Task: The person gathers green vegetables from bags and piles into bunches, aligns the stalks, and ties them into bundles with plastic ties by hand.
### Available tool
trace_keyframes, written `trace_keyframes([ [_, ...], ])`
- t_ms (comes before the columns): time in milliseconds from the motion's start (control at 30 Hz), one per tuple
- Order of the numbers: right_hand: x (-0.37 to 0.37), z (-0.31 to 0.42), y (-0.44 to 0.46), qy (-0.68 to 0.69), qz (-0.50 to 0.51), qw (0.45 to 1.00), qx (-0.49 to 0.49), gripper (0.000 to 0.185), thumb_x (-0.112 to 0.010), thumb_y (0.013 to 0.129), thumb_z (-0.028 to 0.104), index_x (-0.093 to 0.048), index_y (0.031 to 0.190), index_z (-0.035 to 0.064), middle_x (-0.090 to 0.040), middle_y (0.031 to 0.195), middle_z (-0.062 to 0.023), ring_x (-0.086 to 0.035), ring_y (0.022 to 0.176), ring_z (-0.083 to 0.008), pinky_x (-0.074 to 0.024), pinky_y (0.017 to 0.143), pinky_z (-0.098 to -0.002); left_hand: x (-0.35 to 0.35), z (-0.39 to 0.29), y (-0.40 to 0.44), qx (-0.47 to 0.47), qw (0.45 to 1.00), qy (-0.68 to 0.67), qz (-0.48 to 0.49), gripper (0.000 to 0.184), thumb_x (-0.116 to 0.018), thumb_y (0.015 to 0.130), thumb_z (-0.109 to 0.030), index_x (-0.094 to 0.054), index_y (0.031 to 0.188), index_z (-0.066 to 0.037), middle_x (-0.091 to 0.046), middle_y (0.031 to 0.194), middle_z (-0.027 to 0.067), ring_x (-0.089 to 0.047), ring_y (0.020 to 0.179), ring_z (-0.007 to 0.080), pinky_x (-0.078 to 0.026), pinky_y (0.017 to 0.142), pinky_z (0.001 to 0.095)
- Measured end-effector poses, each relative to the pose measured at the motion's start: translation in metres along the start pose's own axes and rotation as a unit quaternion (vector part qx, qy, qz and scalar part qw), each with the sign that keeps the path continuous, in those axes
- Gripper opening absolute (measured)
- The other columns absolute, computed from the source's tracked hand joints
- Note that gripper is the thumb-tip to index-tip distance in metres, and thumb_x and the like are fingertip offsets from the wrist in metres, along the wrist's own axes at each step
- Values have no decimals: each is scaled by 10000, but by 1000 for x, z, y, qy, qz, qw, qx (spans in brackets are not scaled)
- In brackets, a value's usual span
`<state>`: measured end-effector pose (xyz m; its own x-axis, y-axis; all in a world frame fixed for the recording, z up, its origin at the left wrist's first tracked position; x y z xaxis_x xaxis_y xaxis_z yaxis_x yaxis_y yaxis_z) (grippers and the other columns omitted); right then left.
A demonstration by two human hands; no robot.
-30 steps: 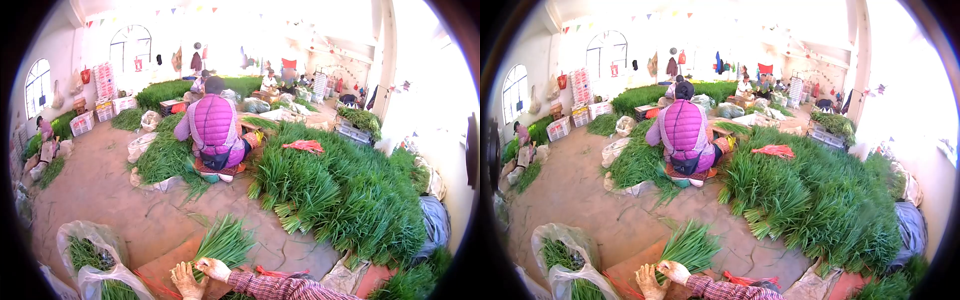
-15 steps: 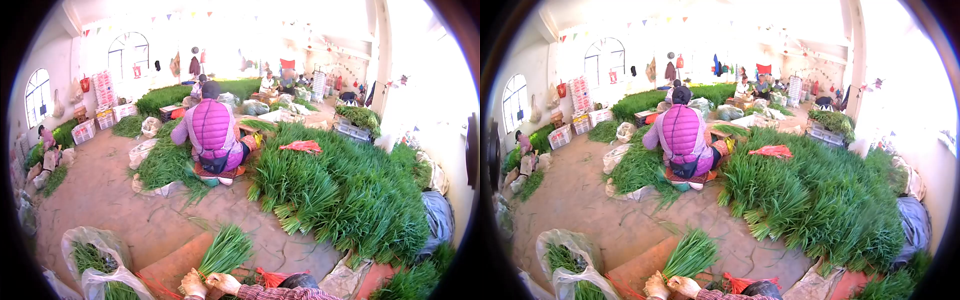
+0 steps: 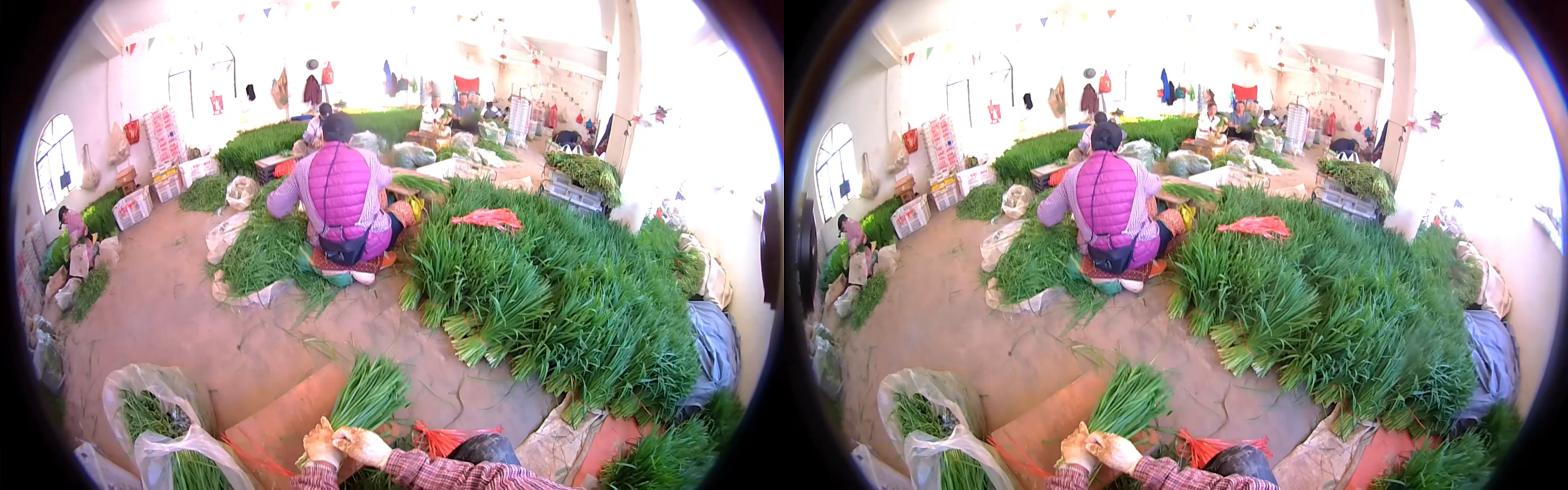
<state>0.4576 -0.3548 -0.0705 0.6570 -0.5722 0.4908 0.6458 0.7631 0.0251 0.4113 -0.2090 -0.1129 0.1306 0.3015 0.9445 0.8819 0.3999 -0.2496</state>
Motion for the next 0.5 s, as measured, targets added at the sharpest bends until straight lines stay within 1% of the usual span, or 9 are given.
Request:
trace_keyframes([
  [67,15,3,-8,26,-21,999,-6,272,-626,973,316,-685,1089,78,-723,1026,-142,-696,986,-322,-540,874,-398,15,-11,-7,31,999,-6,29,987,-733,796,-499,-336,1567,-27,-639,1313,163,-653,1180,302,-507,1016,424],
  [133,19,-10,-11,164,-22,986,3,263,-637,969,302,-671,1072,63,-715,1006,-137,-694,957,-325,-542,856,-392,8,-17,-19,13,999,-4,-47,1007,-775,767,-534,-382,1545,-28,-691,1209,153,-678,1116,301,-541,950,439],
  [200,22,13,3,80,-49,995,-23,250,-646,964,280,-655,1057,49,-705,984,-138,-684,945,-333,-536,854,-398,-13,-27,-29,30,985,-122,-118,773,-789,745,-440,-569,1361,-30,-716,1078,183,-684,1067,339,-552,899,462],
  [267,7,32,26,72,-25,997,16,247,-633,970,274,-646,1055,42,-696,974,-146,-678,950,-334,-527,868,-402,-19,-42,-35,110,958,-199,-173,561,-738,798,-389,-626,1229,-47,-719,1037,185,-703,987,354,-564,860,475],
  [300,-1,31,35,63,42,997,3,243,-619,970,259,-647,1061,36,-696,993,-155,-675,993,-333,-520,891,-407,-30,-29,-21,113,960,-190,-172,561,-738,798,-389,-626,1229,-47,-719,1037,185,-703,987,354,-564,860,475],
  [333,0,32,36,68,52,996,5,243,-619,970,259,-647,1061,36,-696,993,-155,-675,993,-333,-520,891,-407,-27,-24,-9,16,975,-70,-210,479,-701,833,-376,-634,1181,-54,-722,1013,181,-713,948,355,-569,837,482],
  [400,11,33,31,39,14,995,88,254,-609,959,299,-659,1063,73,-696,1027,-170,-654,1009,-374,-513,888,-451,-12,-17,-21,-49,989,-26,-136,384,-599,910,-356,-651,1175,-84,-728,1040,196,-725,944,351,-572,828,476],
  [467,32,35,18,-2,-6,998,66,346,-624,963,354,-663,1169,78,-704,1124,-146,-666,1081,-322,-518,954,-399,-1,-8,-14,29,998,-39,51,421,-670,878,-374,-661,1198,-101,-730,1097,205,-723,1010,327,-569,866,455],
  [500,42,36,5,-42,16,999,3,411,-624,962,426,-664,1186,84,-704,1141,-151,-665,1093,-323,-515,959,-402,13,-13,-18,3,992,-129,-2,469,-714,856,-387,-652,1225,-105,-734,1105,199,-727,1011,319,-568,883,449],
])
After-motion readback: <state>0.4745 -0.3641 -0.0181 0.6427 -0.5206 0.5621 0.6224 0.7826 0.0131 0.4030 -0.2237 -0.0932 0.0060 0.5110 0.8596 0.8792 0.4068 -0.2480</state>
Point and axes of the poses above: each hand's wrist, its own y-axis towards the middle knuckle, its own x-axis out of the back of the hand, z = x × y, the point moved 1 cm from there along y, towards the middle knuckle
